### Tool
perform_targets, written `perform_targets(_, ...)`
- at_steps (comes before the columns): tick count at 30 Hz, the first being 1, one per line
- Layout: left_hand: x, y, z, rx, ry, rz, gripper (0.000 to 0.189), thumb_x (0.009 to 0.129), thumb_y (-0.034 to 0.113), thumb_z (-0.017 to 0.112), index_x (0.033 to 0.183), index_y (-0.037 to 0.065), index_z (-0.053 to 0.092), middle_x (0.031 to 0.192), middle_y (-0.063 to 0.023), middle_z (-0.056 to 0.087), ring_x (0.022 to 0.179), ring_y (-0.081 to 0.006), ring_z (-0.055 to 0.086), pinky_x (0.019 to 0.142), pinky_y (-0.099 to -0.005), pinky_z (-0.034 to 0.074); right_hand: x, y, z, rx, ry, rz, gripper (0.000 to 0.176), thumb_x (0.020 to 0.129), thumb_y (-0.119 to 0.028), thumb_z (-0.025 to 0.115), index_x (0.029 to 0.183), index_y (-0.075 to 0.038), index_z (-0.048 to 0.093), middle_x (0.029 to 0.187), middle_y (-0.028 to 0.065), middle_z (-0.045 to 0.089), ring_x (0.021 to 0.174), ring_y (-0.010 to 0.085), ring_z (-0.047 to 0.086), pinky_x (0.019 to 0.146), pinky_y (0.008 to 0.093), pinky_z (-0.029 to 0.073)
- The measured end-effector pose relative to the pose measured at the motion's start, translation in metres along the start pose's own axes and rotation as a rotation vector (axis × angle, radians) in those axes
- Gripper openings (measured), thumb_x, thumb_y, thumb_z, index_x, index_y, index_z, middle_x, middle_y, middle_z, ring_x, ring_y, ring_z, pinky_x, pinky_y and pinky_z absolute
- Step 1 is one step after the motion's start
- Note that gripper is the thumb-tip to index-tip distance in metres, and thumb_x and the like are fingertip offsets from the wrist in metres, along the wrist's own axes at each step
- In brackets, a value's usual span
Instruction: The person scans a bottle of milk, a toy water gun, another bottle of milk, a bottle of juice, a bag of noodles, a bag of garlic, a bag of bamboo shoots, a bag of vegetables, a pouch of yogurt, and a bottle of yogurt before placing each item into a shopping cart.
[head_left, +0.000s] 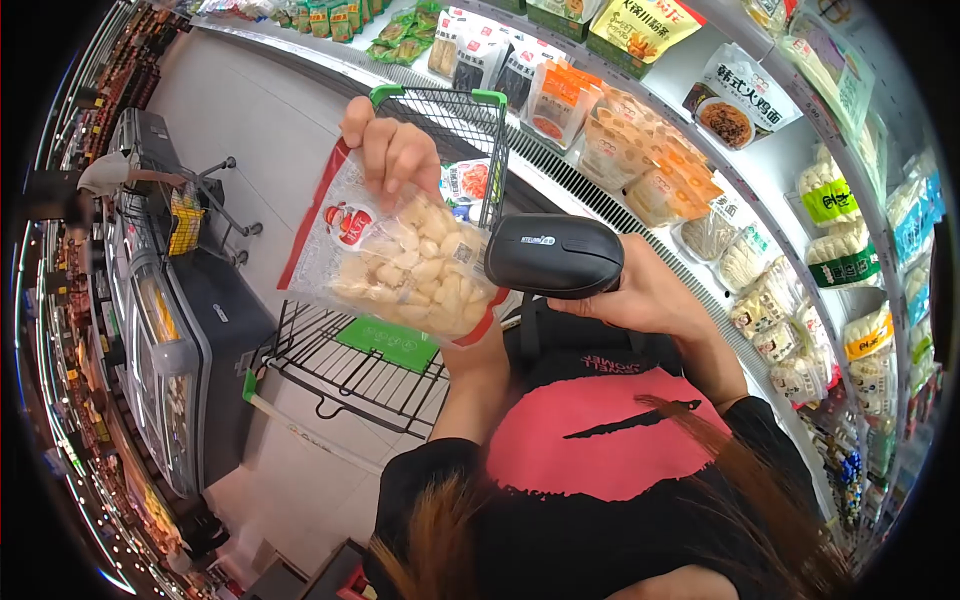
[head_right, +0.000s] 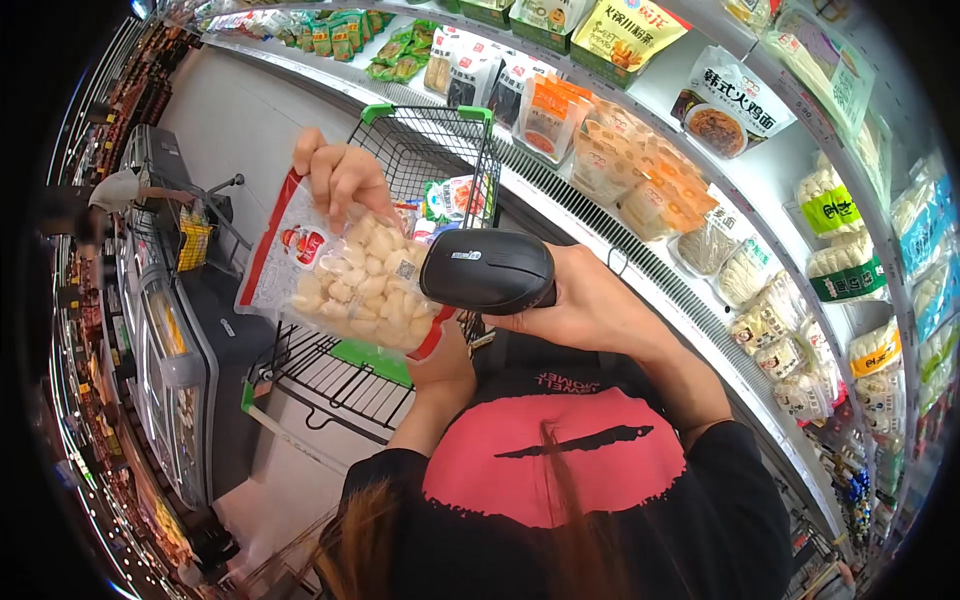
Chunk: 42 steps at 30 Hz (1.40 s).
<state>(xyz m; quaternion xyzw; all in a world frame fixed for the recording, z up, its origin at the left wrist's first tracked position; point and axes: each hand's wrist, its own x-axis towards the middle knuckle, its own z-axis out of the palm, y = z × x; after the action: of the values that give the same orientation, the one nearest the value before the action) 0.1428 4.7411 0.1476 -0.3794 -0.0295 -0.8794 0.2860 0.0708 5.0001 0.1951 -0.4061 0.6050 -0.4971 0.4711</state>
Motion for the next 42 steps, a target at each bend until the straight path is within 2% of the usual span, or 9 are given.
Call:
perform_targets(3,0.006,0.019,-0.004,0.561,0.042,-0.226,0.014,0.107,0.011,0.038,0.094,0.005,0.042,0.057,-0.0039,0.044,0.041,-0.0153,0.050,0.057,-0.0291,0.047,-0.005,0.003,-0.017,0.010,0.154,0.083,0.051,0.080,-0.017,0.081,0.125,-0.001,0.062,0.107,0.0123,0.073,0.098,0.0169,0.067,0.088,0.0332,0.052)
perform_targets(6,0.006,-0.007,0.009,1.054,0.306,-0.022,0.021,0.108,0.018,0.042,0.091,0.005,0.046,0.064,-0.0022,0.046,0.052,-0.0124,0.049,0.065,-0.0253,0.044,-0.014,0.029,-0.041,-0.081,0.304,0.041,0.052,0.080,-0.019,0.081,0.125,-0.001,0.062,0.108,0.0133,0.073,0.099,0.0185,0.068,0.089,0.0335,0.052)
perform_targets(7,0.015,-0.013,0.010,1.045,0.276,-0.023,0.021,0.108,0.018,0.042,0.091,0.005,0.046,0.064,-0.0022,0.046,0.052,-0.0124,0.049,0.065,-0.0253,0.044,-0.020,0.033,-0.050,-0.143,0.316,0.063,0.054,0.079,-0.019,0.081,0.126,-0.001,0.061,0.107,0.0139,0.073,0.100,0.0204,0.069,0.091,0.0336,0.052)
perform_targets(9,0.029,-0.025,0.013,1.893,0.245,-0.016,0.024,0.108,0.019,0.045,0.090,0.004,0.051,0.068,0.0010,0.043,0.063,-0.0081,0.043,0.063,-0.0238,0.038,-0.031,0.049,-0.064,-0.127,0.358,0.051,0.054,0.079,-0.019,0.081,0.126,-0.002,0.061,0.107,0.0148,0.073,0.099,0.0219,0.069,0.090,0.0338,0.051)
perform_targets(13,0.076,-0.043,0.006,2.458,0.085,0.023,0.023,0.108,0.016,0.046,0.091,0.004,0.054,0.076,0.0042,0.042,0.072,-0.0063,0.038,0.064,-0.0224,0.033,-0.052,0.054,-0.089,-0.116,0.369,0.179,0.054,0.078,-0.021,0.081,0.124,-0.002,0.062,0.105,0.0153,0.073,0.096,0.0227,0.070,0.088,0.0341,0.052)
perform_targets(15,0.105,-0.047,-0.007,2.187,0.361,0.173,0.021,0.107,0.016,0.046,0.095,0.004,0.058,0.081,0.0036,0.052,0.075,-0.0071,0.045,0.070,-0.0238,0.039,-0.057,0.072,-0.099,-0.132,0.374,0.149,0.054,0.078,-0.022,0.081,0.124,-0.002,0.062,0.103,0.0151,0.073,0.095,0.0228,0.069,0.088,0.0341,0.052)
perform_targets(17,0.146,-0.051,-0.026,1.779,0.356,0.363,0.022,0.107,0.016,0.047,0.092,0.005,0.057,0.082,0.0035,0.051,0.074,-0.0072,0.045,0.069,-0.0243,0.040,-0.060,0.082,-0.109,-0.148,0.393,0.114,0.055,0.078,-0.023,0.081,0.124,-0.002,0.062,0.100,0.0147,0.073,0.092,0.0228,0.069,0.086,0.0340,0.052)
perform_targets(26,0.332,-0.060,-0.075,1.554,0.375,0.696,0.025,0.108,0.021,0.041,0.092,0.007,0.054,0.084,0.0011,0.053,0.069,-0.0076,0.047,0.063,-0.0252,0.044,-0.047,0.096,-0.159,-0.197,0.441,0.188,0.060,0.075,-0.025,0.083,0.126,-0.002,0.060,0.106,0.0187,0.072,0.100,0.0299,0.070,0.088,0.0369,0.051)
perform_targets(42,0.511,-0.053,-0.283,0.920,0.390,0.334,0.023,0.105,0.017,0.047,0.111,-0.001,0.061,0.102,-0.0072,0.063,0.089,-0.0185,0.065,0.078,-0.0332,0.056,0.080,0.073,-0.154,-0.222,0.763,0.242,0.057,0.074,-0.025,0.083,0.121,0.001,0.062,0.108,0.0200,0.071,0.103,0.0329,0.069,0.091,0.0380,0.051)
